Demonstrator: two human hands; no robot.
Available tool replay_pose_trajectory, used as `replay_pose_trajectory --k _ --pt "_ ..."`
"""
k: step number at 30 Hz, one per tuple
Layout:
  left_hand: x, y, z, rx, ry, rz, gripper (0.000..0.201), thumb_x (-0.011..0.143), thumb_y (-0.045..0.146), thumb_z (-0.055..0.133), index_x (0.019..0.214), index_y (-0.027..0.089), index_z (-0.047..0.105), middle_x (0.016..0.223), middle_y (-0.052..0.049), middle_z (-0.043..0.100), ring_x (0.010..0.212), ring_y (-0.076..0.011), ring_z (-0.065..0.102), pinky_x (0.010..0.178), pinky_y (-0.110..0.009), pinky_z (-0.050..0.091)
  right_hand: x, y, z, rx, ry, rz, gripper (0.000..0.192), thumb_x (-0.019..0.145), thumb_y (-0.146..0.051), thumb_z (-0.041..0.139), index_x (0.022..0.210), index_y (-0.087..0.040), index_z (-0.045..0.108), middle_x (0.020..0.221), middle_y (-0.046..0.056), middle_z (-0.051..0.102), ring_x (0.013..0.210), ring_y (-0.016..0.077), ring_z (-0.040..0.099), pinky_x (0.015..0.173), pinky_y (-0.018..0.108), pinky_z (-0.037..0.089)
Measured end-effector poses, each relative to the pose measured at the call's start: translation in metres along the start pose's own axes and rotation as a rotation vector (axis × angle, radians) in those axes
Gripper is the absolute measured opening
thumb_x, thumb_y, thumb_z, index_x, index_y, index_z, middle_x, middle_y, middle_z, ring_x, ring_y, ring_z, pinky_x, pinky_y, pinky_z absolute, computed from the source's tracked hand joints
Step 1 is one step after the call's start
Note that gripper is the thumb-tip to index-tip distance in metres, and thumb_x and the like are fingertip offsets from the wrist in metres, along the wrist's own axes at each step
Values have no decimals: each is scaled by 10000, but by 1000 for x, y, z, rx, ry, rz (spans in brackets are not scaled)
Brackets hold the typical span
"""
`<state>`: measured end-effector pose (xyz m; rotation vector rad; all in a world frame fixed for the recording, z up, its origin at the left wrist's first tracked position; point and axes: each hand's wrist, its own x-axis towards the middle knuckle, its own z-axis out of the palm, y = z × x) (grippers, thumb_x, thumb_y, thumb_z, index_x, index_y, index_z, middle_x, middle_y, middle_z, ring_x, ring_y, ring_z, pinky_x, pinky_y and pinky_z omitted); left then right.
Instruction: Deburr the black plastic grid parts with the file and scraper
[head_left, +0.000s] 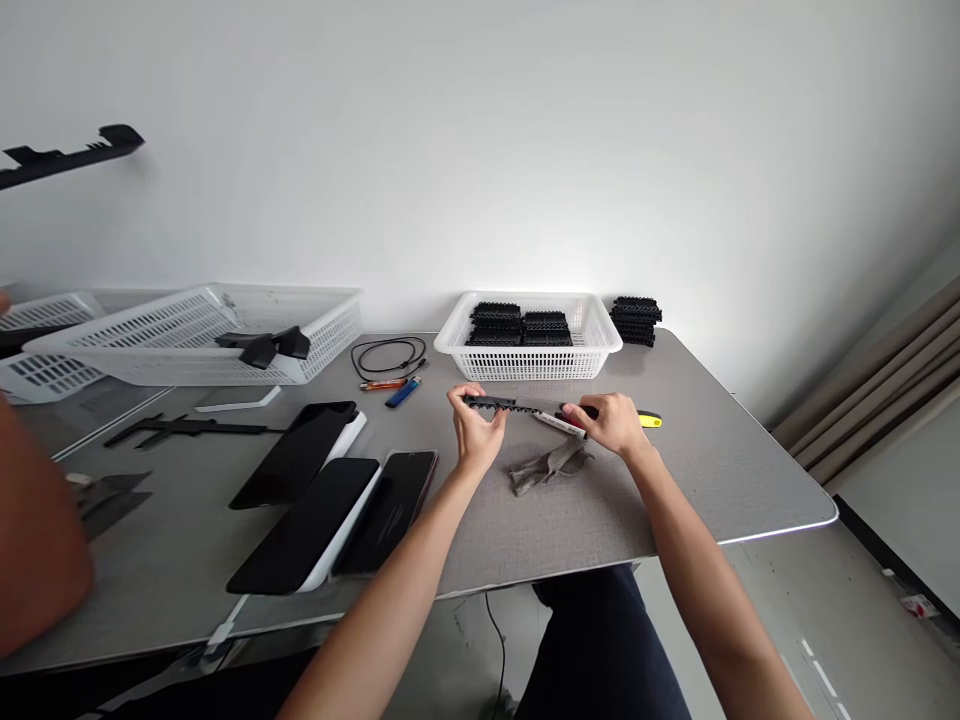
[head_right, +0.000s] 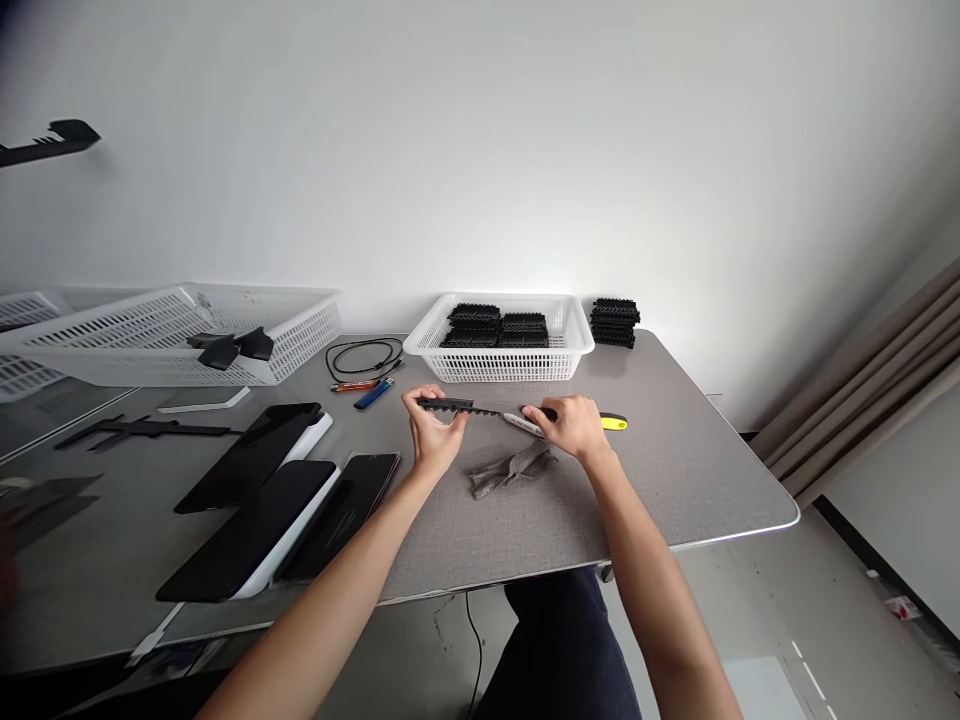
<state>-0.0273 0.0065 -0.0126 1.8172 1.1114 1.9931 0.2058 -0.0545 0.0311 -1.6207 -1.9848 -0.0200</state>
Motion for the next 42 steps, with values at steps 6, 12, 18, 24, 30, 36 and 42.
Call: replay_pose_trajectory --k 6,12,18,24,30,36,42 --pt "-3 3 2 -18 -11 -36 516 613 110 691 939 248 316 916 -9 457 870 -173 511 834 -329 422 2 -2 -1 137 70 96 633 922 -695 348 574 -192 510 512 -6 477 518 115 368 555 260 228" --pt "-14 9 12 -69 -117 85 471 603 49 612 928 245 333 913 -13 435 880 -171 503 822 -332 430 3 -16 3 290 14 142 580 777 -743 554 598 -206 426 548 -38 473 524 102 359 520 243 244" --pt "-17 13 13 -60 -130 111 466 594 16 577 924 242 338 906 -12 433 884 -172 513 817 -336 438 2 -21 6 313 -34 129 576 745 -736 593 591 -206 425 561 -36 500 527 99 384 517 241 258" --pt "-16 13 12 10 -128 166 476 618 -5 572 951 239 336 933 -25 438 906 -180 517 822 -338 447 2 -21 6 365 -24 151 576 748 -735 589 594 -207 417 563 -35 503 534 101 377 515 238 261" --pt "-25 22 14 148 -270 359 442 662 -36 557 955 232 362 966 -59 482 930 -210 521 814 -369 468 0 -30 9 387 -21 138 577 705 -720 653 595 -203 419 562 -41 514 530 94 379 522 235 270" --pt "-22 24 11 99 -152 366 467 632 -50 546 947 239 360 974 -57 486 973 -217 544 826 -389 487 2 -26 4 426 2 191 597 738 -728 607 552 -204 390 518 -51 391 524 94 314 499 244 224" --pt "-22 28 9 113 52 442 440 633 26 640 863 252 341 1006 -47 447 1109 -245 505 944 -483 454 4 -13 -6 653 -260 227 632 750 -746 576 532 -208 325 525 -63 253 512 78 224 485 254 164"
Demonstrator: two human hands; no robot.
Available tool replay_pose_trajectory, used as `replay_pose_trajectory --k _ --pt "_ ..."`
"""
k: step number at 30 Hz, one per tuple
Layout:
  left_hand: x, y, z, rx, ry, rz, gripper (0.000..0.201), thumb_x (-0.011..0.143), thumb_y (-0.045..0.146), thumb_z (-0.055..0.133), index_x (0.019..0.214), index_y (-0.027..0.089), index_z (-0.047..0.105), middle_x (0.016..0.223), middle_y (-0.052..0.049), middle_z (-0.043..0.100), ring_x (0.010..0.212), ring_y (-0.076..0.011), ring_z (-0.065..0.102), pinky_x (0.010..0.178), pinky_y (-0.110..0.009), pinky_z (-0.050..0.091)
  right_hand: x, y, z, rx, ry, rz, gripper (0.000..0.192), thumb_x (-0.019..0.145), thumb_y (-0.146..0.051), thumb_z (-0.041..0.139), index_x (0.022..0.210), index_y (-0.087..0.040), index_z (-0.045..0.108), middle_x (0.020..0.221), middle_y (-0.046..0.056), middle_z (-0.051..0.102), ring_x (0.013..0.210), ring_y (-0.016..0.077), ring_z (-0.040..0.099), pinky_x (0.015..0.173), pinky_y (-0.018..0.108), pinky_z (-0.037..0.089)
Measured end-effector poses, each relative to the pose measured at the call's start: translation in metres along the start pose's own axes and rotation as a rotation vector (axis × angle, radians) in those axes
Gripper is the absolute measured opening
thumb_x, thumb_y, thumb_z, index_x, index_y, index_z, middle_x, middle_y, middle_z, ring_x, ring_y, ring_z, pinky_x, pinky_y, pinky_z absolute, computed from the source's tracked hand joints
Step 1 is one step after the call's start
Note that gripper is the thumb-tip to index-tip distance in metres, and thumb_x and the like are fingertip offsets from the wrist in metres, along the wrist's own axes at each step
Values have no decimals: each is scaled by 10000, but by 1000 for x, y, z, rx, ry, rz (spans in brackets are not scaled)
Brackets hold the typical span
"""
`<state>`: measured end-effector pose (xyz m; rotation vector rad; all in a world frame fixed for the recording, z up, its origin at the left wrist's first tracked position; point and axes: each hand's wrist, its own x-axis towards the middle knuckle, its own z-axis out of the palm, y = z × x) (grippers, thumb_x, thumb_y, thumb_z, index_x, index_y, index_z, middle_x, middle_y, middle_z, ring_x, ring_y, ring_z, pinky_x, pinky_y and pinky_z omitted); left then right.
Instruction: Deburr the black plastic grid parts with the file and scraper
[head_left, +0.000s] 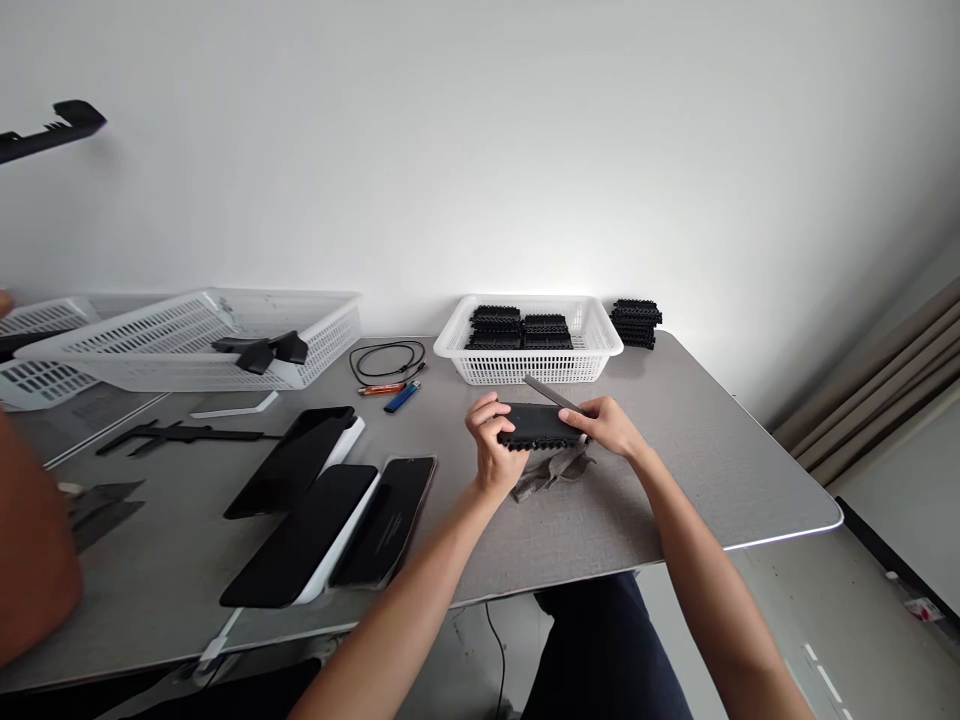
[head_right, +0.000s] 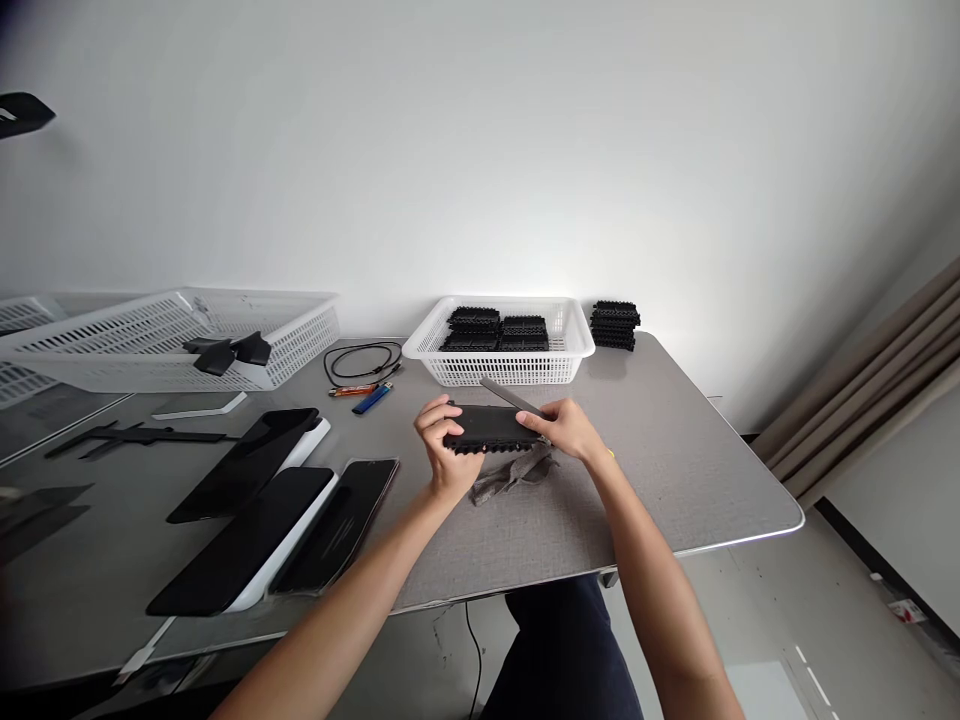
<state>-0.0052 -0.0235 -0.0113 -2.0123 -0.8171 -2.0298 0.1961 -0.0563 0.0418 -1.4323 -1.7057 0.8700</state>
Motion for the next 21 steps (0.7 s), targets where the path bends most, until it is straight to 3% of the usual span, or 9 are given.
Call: replay_pose_trajectory --k 3,5,10,13,17,21 --pt "-3 3 1 81 69 61 483 599 20 679 885 255 369 1093 -60 383 1138 -251 453 945 -467 439 -2 -2 -2 199 -147 33 607 733 -721 624 555 -208 352 517 -75 240 486 66 203 466 248 143" --pt "-4 5 3 68 52 22 529 584 11 694 939 256 389 1155 -76 347 1157 -252 436 931 -447 447 -3 -4 -3 312 -140 67 587 711 -701 663 571 -209 377 504 -83 248 466 59 194 451 245 136" --pt "-1 15 9 -197 -193 -335 753 582 143 808 1164 257 344 1329 -142 340 1233 -271 455 968 -456 465 0 -4 -4 426 83 75 538 650 -677 721 609 -194 488 498 -70 334 452 58 218 433 245 170" --pt "3 23 9 -420 -335 -560 846 624 264 836 1290 266 315 1356 -151 426 1229 -268 523 994 -446 480 3 2 -6 423 207 71 536 639 -673 724 598 -195 484 489 -72 315 452 59 214 430 248 175" --pt "8 21 10 -667 -290 -762 854 715 355 799 1377 285 265 1195 -124 633 1098 -249 651 964 -446 520 6 10 -5 349 285 30 492 671 -646 706 660 -175 565 524 -57 360 481 71 262 451 244 212" --pt "6 5 13 -677 -221 -899 815 702 393 810 1359 239 353 1079 -117 707 1000 -265 699 883 -431 563 8 12 0 290 242 -67 436 709 -588 697 682 -163 604 596 -30 454 554 95 367 515 242 284"
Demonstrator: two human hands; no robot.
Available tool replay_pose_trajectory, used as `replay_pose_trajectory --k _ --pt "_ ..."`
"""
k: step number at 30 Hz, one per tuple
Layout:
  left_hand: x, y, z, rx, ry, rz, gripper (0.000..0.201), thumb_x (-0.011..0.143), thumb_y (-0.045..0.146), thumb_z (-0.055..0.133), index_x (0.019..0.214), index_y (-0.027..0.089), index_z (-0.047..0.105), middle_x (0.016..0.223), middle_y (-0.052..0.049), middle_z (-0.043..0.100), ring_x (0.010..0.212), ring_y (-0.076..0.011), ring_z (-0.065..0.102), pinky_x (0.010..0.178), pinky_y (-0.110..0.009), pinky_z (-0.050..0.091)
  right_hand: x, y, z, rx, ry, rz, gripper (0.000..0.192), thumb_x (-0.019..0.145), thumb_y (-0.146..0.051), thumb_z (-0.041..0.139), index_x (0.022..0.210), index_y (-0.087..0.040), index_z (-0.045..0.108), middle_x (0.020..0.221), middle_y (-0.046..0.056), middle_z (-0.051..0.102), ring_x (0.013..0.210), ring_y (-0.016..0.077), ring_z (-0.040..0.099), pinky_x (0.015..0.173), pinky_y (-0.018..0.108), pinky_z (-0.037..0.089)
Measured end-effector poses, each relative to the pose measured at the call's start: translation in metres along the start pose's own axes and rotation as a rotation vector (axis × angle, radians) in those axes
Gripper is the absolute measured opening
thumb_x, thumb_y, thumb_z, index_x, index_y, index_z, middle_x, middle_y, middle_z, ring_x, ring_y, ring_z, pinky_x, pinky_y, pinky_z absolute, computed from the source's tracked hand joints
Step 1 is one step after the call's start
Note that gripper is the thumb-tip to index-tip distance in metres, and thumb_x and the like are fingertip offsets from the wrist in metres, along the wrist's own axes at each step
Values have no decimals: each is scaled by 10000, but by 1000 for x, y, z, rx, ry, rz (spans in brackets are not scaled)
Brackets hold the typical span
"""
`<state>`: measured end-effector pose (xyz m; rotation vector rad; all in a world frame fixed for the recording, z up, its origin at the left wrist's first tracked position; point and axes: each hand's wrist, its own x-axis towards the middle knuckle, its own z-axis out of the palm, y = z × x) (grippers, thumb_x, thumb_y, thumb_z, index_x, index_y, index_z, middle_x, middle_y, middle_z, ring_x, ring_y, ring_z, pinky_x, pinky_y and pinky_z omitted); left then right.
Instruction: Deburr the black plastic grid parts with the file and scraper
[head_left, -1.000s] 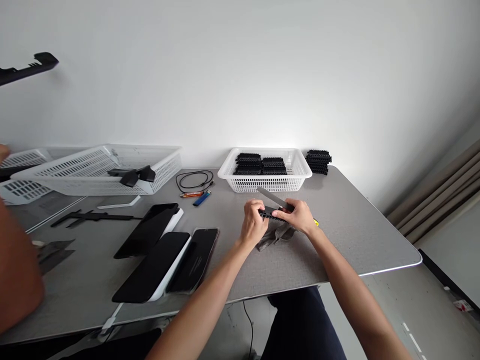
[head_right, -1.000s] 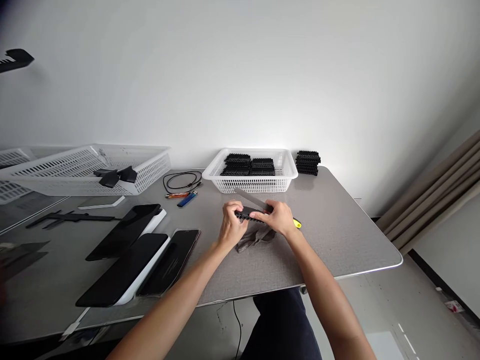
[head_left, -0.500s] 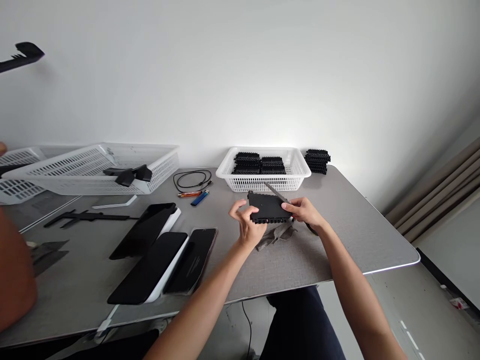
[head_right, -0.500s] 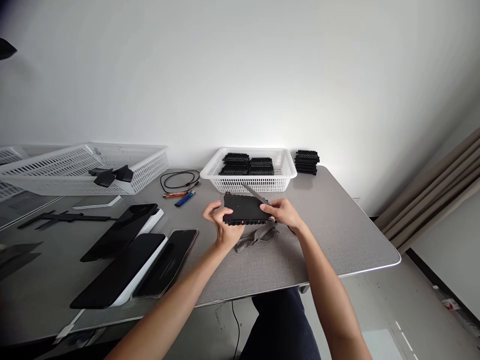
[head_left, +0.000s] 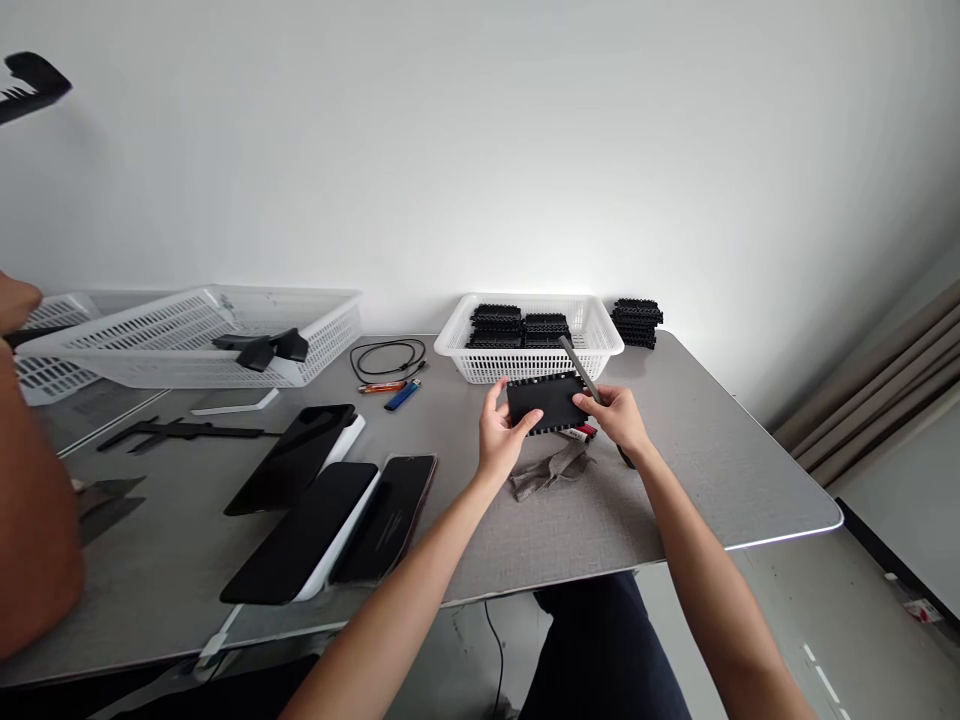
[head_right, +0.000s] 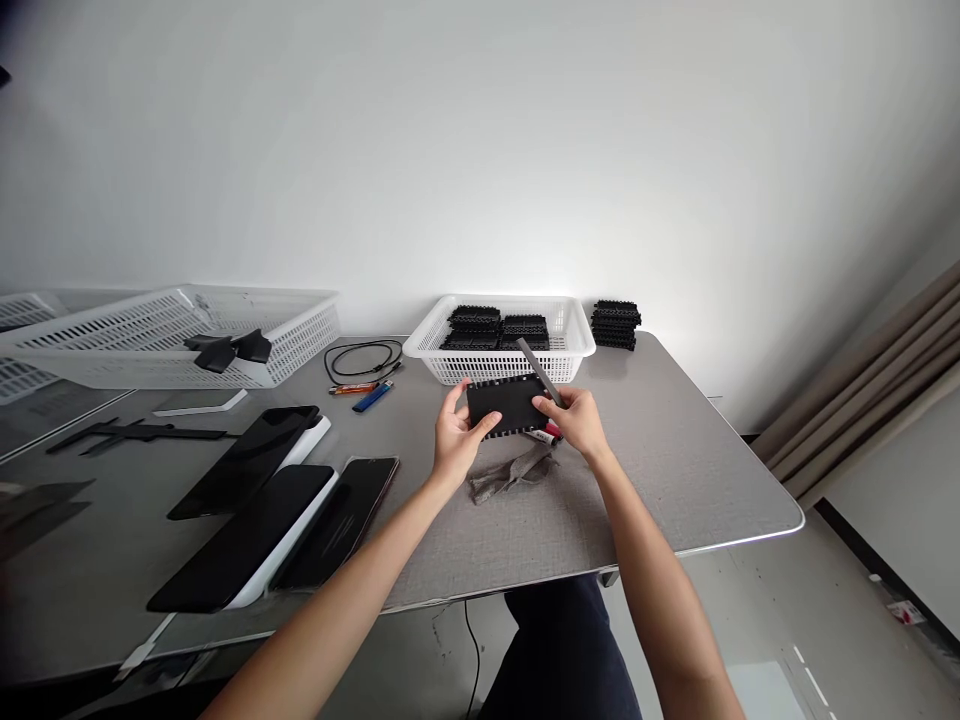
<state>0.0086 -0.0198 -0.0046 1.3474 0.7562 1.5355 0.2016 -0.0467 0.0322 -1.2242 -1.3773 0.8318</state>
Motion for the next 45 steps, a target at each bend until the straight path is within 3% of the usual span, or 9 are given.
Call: replay_pose_trajectory --k 3,6,11,16,20,24,28,36,45 --pt "5 -9 -5 24 12 -4 700 698 400 804 1268 211 445 1058 -121 707 983 -266 695 856 -419 562 -1 -1 3 -78 -6 -9 419 720 -569 689 663 -165 592 609 -17 488 566 107 395 528 245 297" --pt "7 -13 -9 160 83 80 568 685 368 804 1141 209 506 1034 -95 679 969 -247 668 863 -393 533 -3 -5 2 -212 108 3 431 742 -599 662 735 -169 631 610 -10 508 556 119 402 526 249 292" --pt "8 -13 -14 390 128 207 367 733 281 741 1028 215 532 994 -55 621 949 -217 619 880 -350 479 -7 -12 -5 -468 322 -61 629 932 -678 281 620 -190 527 537 9 445 524 134 367 532 276 244" --pt "9 -10 -18 426 8 210 287 751 196 670 1005 217 538 943 -34 621 896 -193 615 847 -314 469 -9 -13 -10 -750 180 -176 677 917 -733 275 541 -194 438 489 2 421 502 119 310 544 278 209" --pt "10 -4 -23 450 -49 215 268 769 170 624 1021 217 548 977 -39 638 934 -188 620 869 -310 472 -10 -14 -10 -913 38 -195 704 868 -787 335 539 -192 516 488 12 477 503 123 375 554 272 212" --pt "8 4 -25 537 -104 226 222 777 140 592 981 219 557 956 -30 656 917 -187 633 867 -322 484 -10 -14 -7 -1024 6 -168 720 855 -806 329 578 -202 608 525 44 562 532 146 474 557 279 210" --pt "6 10 -24 594 -151 250 163 793 153 600 937 218 562 922 -24 666 891 -188 640 857 -329 499 -10 -14 -5 -1053 -5 -160 728 854 -809 323 599 -206 642 558 61 600 549 156 503 561 283 214" --pt "11 7 -33 592 -118 267 150 805 155 596 933 214 545 921 -28 663 892 -183 641 860 -327 493 -6 -8 -13 -1017 2 -140 745 844 -824 313 539 -198 577 520 50 560 527 144 472 555 282 206" --pt "9 9 -30 606 -155 290 161 803 139 593 938 217 556 920 -24 662 889 -178 639 845 -314 494 -7 -8 -7 -988 -10 -164 738 837 -828 327 545 -200 584 510 40 545 526 143 463 556 277 215"
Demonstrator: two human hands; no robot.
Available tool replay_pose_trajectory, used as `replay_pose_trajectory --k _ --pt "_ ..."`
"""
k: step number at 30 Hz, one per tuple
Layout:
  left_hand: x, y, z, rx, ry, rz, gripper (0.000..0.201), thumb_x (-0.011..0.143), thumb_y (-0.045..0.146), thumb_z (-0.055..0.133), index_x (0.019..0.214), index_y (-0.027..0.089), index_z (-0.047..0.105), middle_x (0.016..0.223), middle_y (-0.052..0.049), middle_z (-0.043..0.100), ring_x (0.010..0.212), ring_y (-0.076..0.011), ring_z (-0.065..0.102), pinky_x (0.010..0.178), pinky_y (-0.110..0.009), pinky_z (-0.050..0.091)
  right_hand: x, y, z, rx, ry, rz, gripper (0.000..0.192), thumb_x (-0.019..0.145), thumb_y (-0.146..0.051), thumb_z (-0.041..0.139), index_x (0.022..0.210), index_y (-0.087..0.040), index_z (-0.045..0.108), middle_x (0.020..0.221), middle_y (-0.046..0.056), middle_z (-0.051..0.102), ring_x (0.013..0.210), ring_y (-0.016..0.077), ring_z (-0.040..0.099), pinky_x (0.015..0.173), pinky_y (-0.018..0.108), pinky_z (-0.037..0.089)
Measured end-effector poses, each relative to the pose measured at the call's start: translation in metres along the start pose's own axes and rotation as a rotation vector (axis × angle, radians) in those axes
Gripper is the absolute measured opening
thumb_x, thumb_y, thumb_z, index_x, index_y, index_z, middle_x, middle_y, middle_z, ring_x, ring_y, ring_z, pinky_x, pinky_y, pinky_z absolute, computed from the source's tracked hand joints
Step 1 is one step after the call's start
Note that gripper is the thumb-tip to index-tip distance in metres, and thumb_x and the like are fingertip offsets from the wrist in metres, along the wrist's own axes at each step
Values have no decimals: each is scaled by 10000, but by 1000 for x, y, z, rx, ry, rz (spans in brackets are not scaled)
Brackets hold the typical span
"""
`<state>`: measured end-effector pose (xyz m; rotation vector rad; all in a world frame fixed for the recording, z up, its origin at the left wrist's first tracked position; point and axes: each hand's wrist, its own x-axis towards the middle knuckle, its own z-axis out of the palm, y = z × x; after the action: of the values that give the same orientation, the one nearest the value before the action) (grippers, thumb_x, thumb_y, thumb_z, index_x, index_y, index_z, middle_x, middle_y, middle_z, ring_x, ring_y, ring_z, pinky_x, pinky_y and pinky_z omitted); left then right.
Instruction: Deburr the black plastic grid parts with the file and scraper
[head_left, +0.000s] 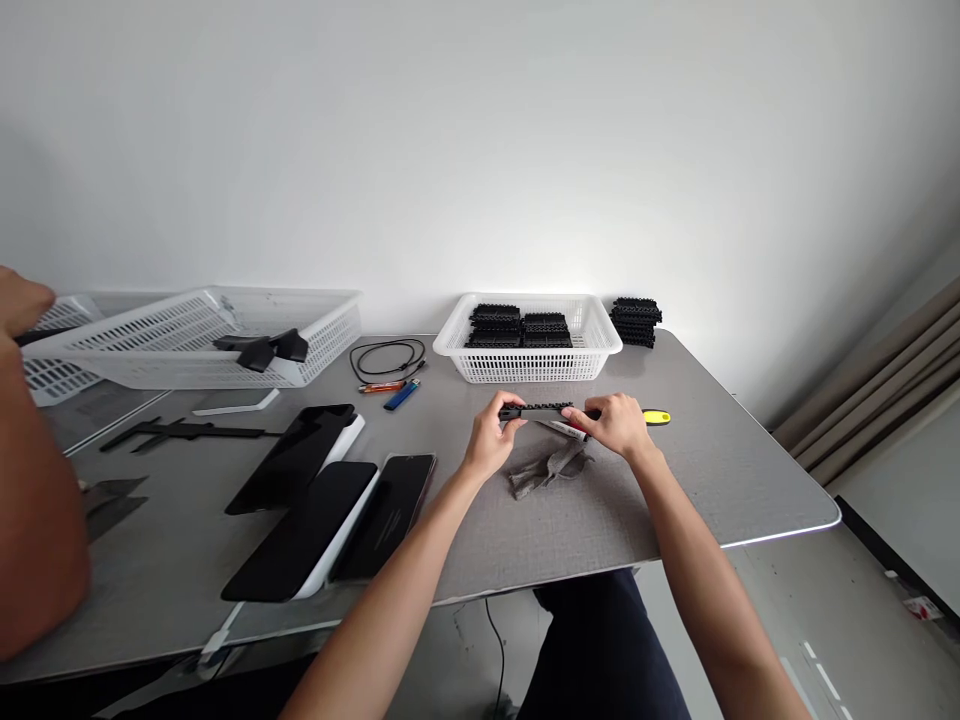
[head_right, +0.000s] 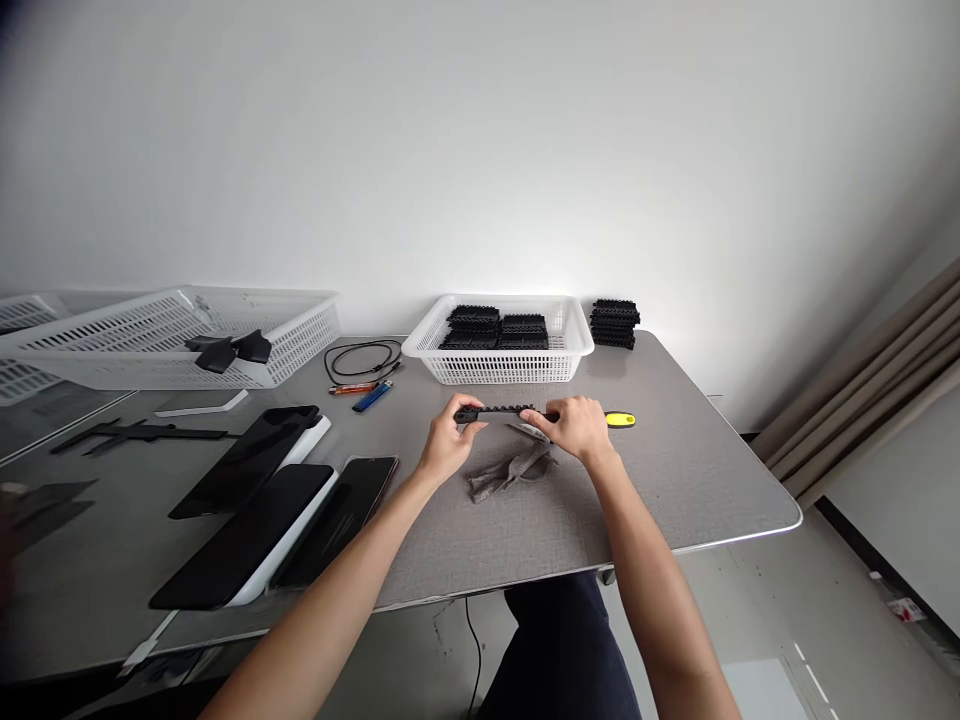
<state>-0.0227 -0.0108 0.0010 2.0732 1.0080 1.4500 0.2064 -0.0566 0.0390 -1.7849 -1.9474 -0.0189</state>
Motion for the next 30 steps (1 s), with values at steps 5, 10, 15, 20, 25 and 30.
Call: replay_pose_trajectory --k 5,10,15,20,25,30 --pt "1 0 -3 -17 12 -7 144 815 159 596 938 216 548 915 -27 661 867 -173 641 814 -301 499 0 5 -3 -18 23 18 731 844 -818 330 551 -200 587 509 38 545 519 142 459 560 280 218" --pt "0 2 -2 26 -37 31 150 812 140 589 936 219 558 905 -25 661 863 -174 636 816 -306 497 -1 0 -2 -10 11 -14 726 843 -820 330 558 -202 585 510 34 545 521 141 462 559 278 219" --pt "1 -1 -2 -16 -22 7 148 805 152 593 929 219 548 908 -21 650 872 -174 627 826 -304 484 0 2 -2 -21 9 -15 722 845 -815 332 550 -199 565 520 33 548 527 136 448 555 276 208" --pt "5 -4 -7 -59 1 -46 162 787 180 605 927 215 531 911 -21 636 882 -179 618 835 -302 476 0 12 -7 -22 23 7 714 859 -798 330 540 -198 547 520 33 546 528 138 442 558 276 211" --pt "5 -4 -9 -57 -37 -63 151 781 196 601 921 214 548 890 -17 634 858 -181 612 817 -299 478 1 18 -10 -30 15 3 717 853 -804 328 519 -200 524 530 41 538 529 144 444 549 283 210" --pt "7 -3 -10 -67 -20 -76 172 763 192 609 920 214 542 891 -16 626 861 -181 600 826 -298 478 2 26 -10 -17 33 -1 728 845 -819 313 500 -199 471 494 25 483 502 134 396 536 280 212"
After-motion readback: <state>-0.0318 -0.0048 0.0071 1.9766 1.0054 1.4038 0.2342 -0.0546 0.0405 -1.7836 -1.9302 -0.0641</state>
